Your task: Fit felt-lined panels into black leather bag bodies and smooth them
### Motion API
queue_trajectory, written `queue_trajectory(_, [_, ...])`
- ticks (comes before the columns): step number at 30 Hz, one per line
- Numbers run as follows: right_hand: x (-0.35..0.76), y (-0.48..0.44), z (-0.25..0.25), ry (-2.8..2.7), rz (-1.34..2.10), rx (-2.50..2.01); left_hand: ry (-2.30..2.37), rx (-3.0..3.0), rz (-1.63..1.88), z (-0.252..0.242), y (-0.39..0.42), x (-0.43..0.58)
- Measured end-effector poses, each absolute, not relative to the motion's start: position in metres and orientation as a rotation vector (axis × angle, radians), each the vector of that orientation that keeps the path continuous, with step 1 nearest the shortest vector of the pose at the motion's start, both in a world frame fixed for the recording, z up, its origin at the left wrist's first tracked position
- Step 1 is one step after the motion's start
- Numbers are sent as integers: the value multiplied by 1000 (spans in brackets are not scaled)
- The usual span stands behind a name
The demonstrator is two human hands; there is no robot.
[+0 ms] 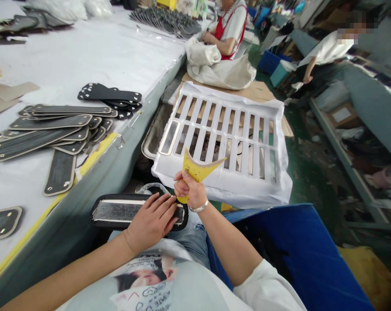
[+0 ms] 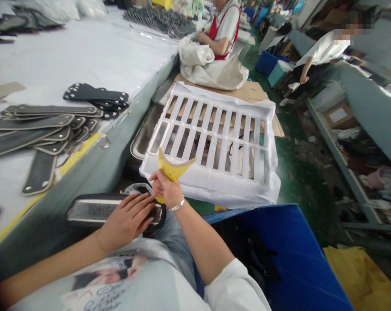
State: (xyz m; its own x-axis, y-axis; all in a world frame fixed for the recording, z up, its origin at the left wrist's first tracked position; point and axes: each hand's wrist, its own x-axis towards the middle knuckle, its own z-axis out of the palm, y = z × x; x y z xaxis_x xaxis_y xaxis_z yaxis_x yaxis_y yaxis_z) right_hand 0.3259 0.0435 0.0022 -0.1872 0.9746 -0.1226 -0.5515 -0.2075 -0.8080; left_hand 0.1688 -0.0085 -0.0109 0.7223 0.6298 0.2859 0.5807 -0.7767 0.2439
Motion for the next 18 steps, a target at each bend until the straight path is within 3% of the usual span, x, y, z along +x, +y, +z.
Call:
queue_trajectory(7, [317, 21, 9, -1178, 1293, -1001, 1061, 2857, 464, -10, -10, 174])
queue_trajectory(18, [354, -19, 27, -452, 1227, -909, 1268, 2653, 380, 10, -16, 157])
